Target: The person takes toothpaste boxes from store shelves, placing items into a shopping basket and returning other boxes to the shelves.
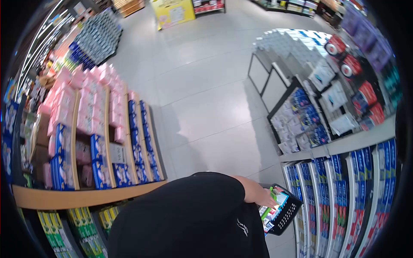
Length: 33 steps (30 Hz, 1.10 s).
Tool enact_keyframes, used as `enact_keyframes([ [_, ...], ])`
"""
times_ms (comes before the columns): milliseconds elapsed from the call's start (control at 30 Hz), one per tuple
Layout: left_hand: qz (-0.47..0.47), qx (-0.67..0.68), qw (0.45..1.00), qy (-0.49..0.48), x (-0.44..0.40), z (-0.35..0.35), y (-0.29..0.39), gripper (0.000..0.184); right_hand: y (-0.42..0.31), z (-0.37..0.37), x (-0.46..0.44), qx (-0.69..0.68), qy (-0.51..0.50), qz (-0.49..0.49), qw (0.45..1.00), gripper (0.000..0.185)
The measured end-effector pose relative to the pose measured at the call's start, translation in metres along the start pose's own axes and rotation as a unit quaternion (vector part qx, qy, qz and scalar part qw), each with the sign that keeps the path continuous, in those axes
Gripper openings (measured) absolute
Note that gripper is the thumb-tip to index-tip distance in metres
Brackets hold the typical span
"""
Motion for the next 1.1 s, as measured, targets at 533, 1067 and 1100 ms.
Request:
enact_keyframes([
  [533, -0.004, -0.001, 0.974, -0.227, -0.075, 0.087, -0.011, 0.071, 0.019, 0.053, 0.021, -0.065, 0.072, -0.140, 0.985, 0.043],
  [1067, -0.181, -0.153, 0.951, -0.197, -0.160, 0.089, 0.000, 0.064, 0.048, 0.085, 0.018, -0.079, 0.158, -0.266, 0.948, 0.044],
  [1100, -0.212, -0.152, 0.951, -0.163, -0.170, 0.088, 0.002, 0.060, 0.051, 0.088, 0.017, -0.080, 0.160, -0.276, 0.944, 0.045],
])
Point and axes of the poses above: each hand's wrist, its own x-axis away from the middle knuckle, its own z-axis out of the back of the hand, y = z × x, the point moved 9 cm from there along -x, towards the middle knuckle
